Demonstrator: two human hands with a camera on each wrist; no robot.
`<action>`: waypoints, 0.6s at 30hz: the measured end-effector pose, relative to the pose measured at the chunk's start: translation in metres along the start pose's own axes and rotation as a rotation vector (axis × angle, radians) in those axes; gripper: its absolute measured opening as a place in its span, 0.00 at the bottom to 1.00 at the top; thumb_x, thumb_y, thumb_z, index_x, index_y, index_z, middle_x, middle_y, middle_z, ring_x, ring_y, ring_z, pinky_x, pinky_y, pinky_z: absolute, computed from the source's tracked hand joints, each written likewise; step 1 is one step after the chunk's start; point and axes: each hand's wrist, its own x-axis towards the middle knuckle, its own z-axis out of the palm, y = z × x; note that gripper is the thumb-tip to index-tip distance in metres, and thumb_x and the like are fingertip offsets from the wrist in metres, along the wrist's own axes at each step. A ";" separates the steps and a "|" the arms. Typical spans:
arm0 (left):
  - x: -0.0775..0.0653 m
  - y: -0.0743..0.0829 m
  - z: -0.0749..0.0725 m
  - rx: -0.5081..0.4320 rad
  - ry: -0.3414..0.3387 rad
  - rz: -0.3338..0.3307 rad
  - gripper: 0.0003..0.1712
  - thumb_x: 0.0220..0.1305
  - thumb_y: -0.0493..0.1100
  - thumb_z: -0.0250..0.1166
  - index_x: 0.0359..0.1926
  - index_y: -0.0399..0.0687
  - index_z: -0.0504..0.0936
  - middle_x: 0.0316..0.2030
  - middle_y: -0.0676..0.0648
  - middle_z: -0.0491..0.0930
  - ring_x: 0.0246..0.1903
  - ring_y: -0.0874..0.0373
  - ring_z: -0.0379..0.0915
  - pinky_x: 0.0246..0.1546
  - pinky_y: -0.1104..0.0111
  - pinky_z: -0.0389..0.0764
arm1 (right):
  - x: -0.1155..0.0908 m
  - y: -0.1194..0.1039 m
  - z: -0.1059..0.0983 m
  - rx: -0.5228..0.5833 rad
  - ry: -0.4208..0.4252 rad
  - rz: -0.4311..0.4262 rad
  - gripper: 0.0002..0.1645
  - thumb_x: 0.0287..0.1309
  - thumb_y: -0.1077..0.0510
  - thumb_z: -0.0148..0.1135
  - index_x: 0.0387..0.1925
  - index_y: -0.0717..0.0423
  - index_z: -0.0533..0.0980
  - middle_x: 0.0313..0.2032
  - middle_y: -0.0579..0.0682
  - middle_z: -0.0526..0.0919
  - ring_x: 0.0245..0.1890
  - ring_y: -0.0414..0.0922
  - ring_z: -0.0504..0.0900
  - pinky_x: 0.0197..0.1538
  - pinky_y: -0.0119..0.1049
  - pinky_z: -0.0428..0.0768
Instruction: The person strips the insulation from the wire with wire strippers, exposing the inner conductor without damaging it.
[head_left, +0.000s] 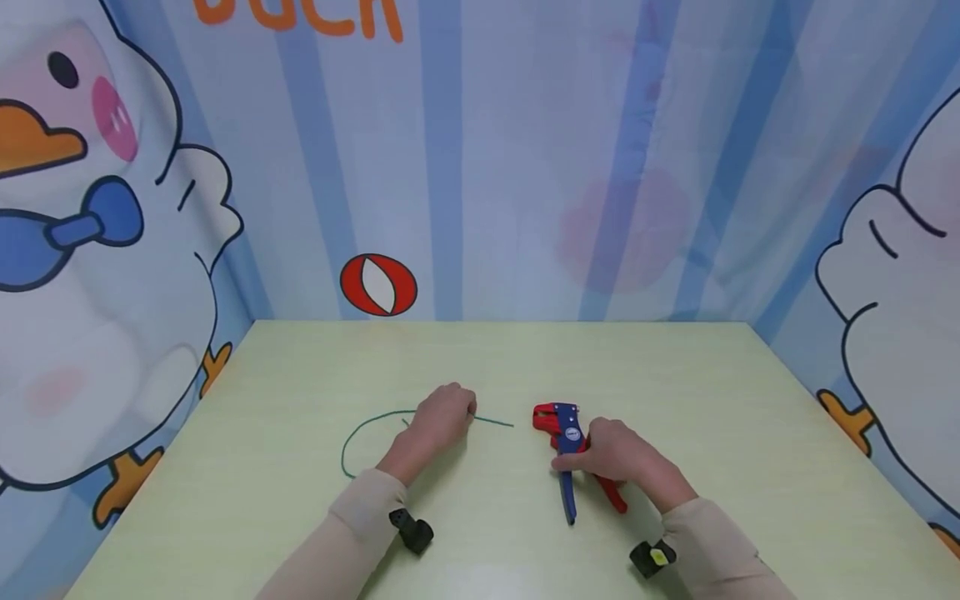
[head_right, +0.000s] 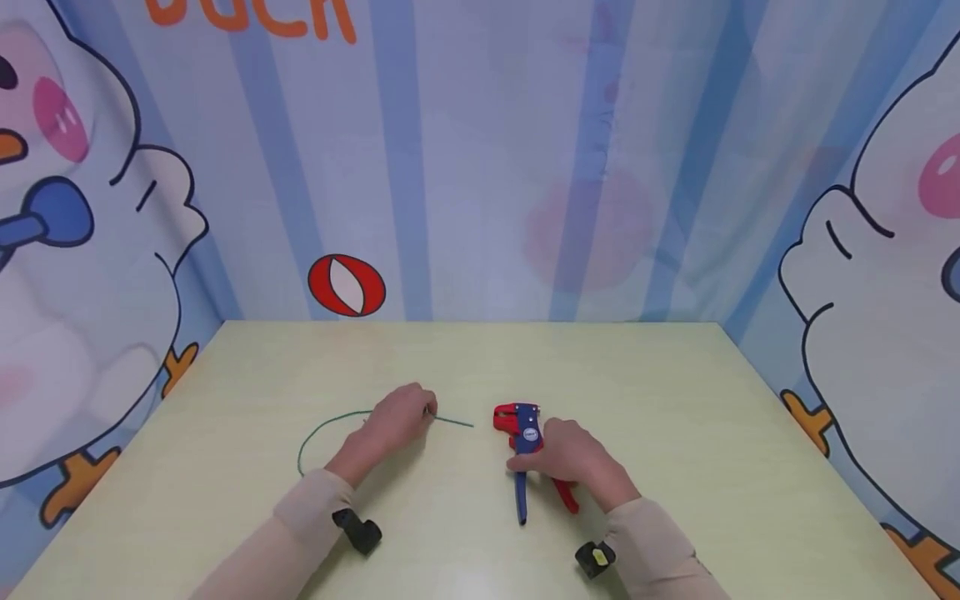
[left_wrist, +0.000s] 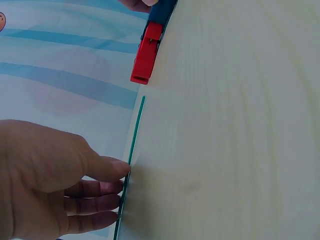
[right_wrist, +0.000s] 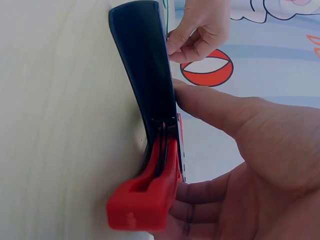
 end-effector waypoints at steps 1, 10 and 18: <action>0.001 -0.001 0.000 -0.004 -0.002 -0.004 0.06 0.67 0.31 0.62 0.34 0.43 0.84 0.30 0.49 0.76 0.34 0.55 0.73 0.36 0.63 0.78 | 0.000 0.000 0.000 0.005 0.003 0.003 0.32 0.48 0.37 0.76 0.31 0.58 0.71 0.19 0.50 0.72 0.16 0.44 0.72 0.21 0.33 0.68; 0.004 -0.005 0.003 0.025 -0.037 -0.017 0.08 0.67 0.30 0.59 0.34 0.41 0.83 0.30 0.48 0.74 0.33 0.54 0.72 0.36 0.63 0.78 | 0.004 0.001 -0.001 0.045 0.025 0.031 0.33 0.43 0.36 0.79 0.25 0.58 0.71 0.15 0.46 0.66 0.14 0.43 0.69 0.21 0.32 0.68; -0.002 -0.008 -0.009 0.089 -0.114 0.057 0.06 0.70 0.30 0.59 0.35 0.41 0.78 0.31 0.45 0.77 0.35 0.51 0.75 0.39 0.59 0.79 | 0.006 0.003 -0.002 0.057 0.031 0.021 0.33 0.42 0.37 0.80 0.24 0.58 0.71 0.15 0.46 0.66 0.15 0.43 0.69 0.21 0.32 0.67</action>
